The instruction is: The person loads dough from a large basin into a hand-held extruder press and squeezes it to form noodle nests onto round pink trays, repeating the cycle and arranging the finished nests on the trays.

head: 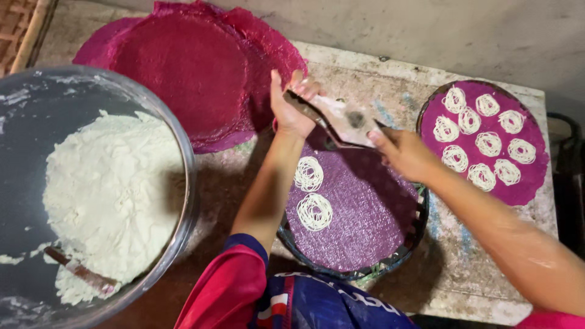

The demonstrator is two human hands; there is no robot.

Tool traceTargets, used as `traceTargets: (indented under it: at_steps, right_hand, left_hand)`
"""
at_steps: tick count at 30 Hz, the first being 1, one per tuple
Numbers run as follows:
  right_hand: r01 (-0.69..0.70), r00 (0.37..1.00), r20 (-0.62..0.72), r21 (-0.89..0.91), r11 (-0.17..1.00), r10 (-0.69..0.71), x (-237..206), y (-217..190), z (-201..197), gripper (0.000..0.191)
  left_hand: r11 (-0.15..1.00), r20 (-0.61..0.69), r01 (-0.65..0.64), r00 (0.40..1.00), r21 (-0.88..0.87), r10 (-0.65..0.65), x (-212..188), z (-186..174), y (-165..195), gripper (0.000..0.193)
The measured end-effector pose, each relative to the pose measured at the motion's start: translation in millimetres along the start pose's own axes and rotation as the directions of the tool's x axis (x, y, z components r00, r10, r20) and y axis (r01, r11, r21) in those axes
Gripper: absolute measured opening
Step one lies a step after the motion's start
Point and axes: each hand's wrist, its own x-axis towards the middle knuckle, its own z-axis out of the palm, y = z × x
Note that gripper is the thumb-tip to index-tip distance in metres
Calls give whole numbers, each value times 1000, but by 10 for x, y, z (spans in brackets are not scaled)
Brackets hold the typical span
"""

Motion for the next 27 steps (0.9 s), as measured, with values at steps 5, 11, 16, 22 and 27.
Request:
traceTargets:
  at_steps: [5, 11, 16, 22, 27]
  right_hand:
    - [-33, 994, 104, 31, 999, 29, 2, -33, 25, 68]
    - [-10, 999, -44, -177, 984, 2, 77, -10, -184, 66]
    - [84, 996, -15, -10, 996, -84, 108, -65, -33, 61]
    - [9, 999, -41, -134, 991, -14, 109, 75, -191, 64]
    - [127, 981, -136, -62, 990, -134, 180, 119, -246, 58]
  left_hand:
    - [995, -40, -49, 998, 82, 53, -16, -86, -34, 57]
    - [995, -146, -86, 985, 50, 92, 155, -11, -189, 51]
    - [993, -48, -82, 995, 84, 86, 189, 29, -1, 51]
    - [991, -241, -114, 962, 71, 128, 167, 94, -273, 46]
    - [998, -216, 37, 976, 52, -25, 293, 220, -168, 53]
